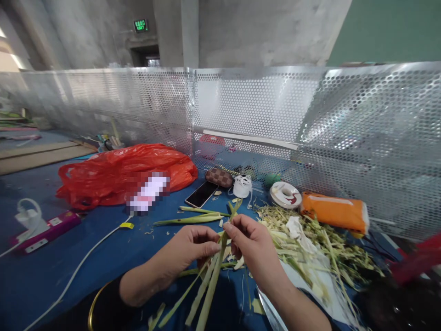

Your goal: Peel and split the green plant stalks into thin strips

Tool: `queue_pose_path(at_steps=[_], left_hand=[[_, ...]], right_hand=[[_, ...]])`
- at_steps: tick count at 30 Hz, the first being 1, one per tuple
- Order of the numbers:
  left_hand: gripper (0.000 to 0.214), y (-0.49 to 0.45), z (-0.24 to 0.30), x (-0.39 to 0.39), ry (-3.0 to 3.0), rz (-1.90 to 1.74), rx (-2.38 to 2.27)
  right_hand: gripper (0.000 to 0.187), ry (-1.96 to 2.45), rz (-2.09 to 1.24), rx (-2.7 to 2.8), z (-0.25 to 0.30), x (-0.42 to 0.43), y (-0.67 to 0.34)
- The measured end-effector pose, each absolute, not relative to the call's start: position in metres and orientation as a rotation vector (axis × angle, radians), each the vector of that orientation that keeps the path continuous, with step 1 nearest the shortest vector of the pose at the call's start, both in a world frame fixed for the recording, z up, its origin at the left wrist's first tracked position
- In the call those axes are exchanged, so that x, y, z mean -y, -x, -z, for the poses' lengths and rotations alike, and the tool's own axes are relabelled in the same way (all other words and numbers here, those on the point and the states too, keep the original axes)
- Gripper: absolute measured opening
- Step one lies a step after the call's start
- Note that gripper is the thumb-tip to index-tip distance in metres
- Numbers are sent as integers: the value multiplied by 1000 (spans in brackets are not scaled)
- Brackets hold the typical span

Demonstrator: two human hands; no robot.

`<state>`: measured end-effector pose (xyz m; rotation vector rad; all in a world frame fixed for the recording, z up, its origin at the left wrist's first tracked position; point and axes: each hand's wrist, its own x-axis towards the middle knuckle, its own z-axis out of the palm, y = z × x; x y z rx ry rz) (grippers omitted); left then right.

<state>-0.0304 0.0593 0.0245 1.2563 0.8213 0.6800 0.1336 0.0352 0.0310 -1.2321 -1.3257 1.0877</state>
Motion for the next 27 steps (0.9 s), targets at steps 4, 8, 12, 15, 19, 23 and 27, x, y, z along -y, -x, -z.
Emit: queue_pose_path(at_steps=[4,8,12,15,19,23,27], left_hand=[[16,34,-28,-63,-1307,-681,-819],[11,36,-31,-62,-1690,-673,-893],[18,37,-30,-61,-2131,-910,-1083],[16,37,-28,-62,-2240,-1036,-1182],[14,38,-23,-62,-2241,-1009,-1264],[16,39,-19,-62,-2269,-955,-1374],[14,38,-22,-62,-2270,-1034,-1313]], right_hand=[[30,1184,-1149,1260,-35,-35,-138],[29,1203,-1264,1281,-34,-36,-137],[28,1226,-1307,1280,-34,-36,-136],[28,1222,-1310,1255,-35,-35,-135],[27,1208,-1295,1180,-35,-35,-132],[26,1234,-1270,1102,-31,-36,-131],[29,1201,-1354,1064,-29,-36,-132]])
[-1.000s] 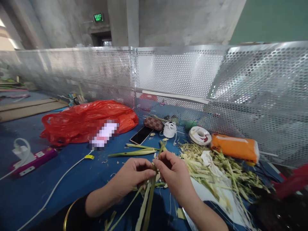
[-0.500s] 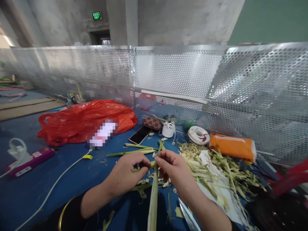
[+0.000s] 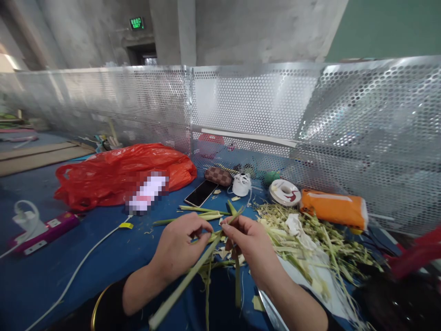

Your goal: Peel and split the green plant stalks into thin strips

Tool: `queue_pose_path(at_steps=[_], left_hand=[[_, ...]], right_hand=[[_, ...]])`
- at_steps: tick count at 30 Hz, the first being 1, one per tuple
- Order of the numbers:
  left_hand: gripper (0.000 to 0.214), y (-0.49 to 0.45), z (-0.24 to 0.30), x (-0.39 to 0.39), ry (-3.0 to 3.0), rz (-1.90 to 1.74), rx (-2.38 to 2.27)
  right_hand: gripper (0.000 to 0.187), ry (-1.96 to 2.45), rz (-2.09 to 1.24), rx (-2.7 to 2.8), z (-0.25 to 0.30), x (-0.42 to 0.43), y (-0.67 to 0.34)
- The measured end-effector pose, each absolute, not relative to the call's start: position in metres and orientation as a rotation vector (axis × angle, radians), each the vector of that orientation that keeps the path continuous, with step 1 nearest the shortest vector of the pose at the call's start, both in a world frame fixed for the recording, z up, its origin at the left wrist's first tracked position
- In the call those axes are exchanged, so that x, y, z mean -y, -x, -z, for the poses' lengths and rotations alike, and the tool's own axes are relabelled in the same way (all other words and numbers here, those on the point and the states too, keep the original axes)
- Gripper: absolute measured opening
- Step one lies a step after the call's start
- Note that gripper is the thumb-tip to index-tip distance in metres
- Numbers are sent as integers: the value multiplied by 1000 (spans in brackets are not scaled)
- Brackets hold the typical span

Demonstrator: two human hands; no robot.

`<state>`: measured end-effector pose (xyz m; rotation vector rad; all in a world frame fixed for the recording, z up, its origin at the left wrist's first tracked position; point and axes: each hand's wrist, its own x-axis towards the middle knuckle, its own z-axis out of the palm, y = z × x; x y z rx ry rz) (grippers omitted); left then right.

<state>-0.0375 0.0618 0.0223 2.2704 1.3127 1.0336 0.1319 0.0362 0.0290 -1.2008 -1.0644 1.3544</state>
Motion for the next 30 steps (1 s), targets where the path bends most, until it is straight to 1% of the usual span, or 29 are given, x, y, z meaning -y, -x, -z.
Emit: queue_pose_path(at_steps=[2,6,9,14,16,19,24,30], left_hand=[[17,36,-25,-62,-2165,-1052,-1193],[45,32,-28,-60,-1822,-893,-976],[50,31,-28,-58,-1740,-826,-910],[61,33,-29,-57,-1669,-848,-852],[59,33,-29,-57,-1716,-823,-831],[48,34,-29,-59,-1779,-802,-792],[45,34,-23,-64,-1719,-793,-834],[31,31,-23,-67,-1487,-805,-872]], right_hand=[[31,1149,-1407,1040,-28,-36,-132],[40,1118,-1448,1022,-25,-36,-132],[48,1155,-1453,1000,-24,-38,-132],[52,1199,-1387,1045,-24,-40,-130],[49,1221,-1367,1082,-23,-41,-129],[46,1233,-1374,1100,-22,-41,-129],[46,1141,-1457,1134,-25,-38,-131],[31,1201,-1403,1348,-37,-36,-135]])
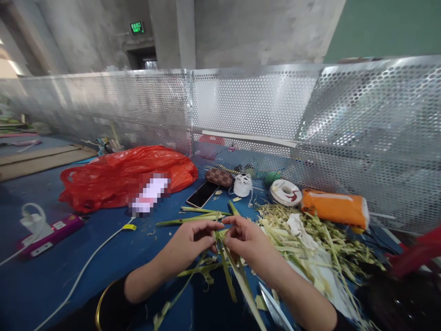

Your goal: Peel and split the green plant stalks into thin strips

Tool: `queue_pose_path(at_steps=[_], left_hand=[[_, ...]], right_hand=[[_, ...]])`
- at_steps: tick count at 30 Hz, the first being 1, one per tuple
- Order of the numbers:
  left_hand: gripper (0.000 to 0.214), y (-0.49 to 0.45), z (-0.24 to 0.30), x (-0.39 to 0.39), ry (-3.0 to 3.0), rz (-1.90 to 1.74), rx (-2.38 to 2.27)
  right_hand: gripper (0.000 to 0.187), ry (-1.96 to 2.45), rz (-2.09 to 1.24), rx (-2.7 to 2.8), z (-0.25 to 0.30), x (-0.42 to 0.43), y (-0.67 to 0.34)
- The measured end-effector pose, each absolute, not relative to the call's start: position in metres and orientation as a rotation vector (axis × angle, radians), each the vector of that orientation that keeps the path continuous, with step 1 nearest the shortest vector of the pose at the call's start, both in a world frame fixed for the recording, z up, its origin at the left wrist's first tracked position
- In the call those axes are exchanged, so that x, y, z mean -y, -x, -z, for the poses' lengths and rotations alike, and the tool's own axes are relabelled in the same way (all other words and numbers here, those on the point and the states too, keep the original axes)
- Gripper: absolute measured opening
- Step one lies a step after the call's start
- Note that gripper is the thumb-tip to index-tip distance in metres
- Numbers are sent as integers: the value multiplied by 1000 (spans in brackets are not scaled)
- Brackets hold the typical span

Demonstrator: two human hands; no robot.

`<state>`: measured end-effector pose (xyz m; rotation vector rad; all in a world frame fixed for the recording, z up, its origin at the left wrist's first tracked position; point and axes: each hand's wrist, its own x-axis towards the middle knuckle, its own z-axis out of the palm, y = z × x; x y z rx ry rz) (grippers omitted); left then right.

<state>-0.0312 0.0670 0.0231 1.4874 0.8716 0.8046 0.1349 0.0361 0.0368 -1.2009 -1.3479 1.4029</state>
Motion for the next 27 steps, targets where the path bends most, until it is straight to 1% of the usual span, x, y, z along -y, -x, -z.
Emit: queue_pose_path(at_steps=[3,7,11,15,20,25,27], left_hand=[[23,29,-24,-67,-1289,-760,-848],[32,29,-21,-66,-1208,-692,-830],[30,31,-17,-64,-1144,-615,-775],[27,32,-15,-64,-1026,-484,-679],[26,33,-8,-66,-967,-481,-659],[25,34,-7,-65,-878,-381,-585],[27,34,-9,-63,-837,-368,-566]], right_hand=[[23,1248,-1345,1389,-40,-35,-132],[27,1239,-1304,1393,-41,-33,-129],[30,1213,-1317,1422,-41,-33,-131],[26,1213,-1258,1420,-40,-35,-135],[20,1280,-1162,1454,-36,-38,-136],[20,1235,-1255,1413,-33,-39,-132],[19,1250,-1217,1451,-31,-40,-133]])
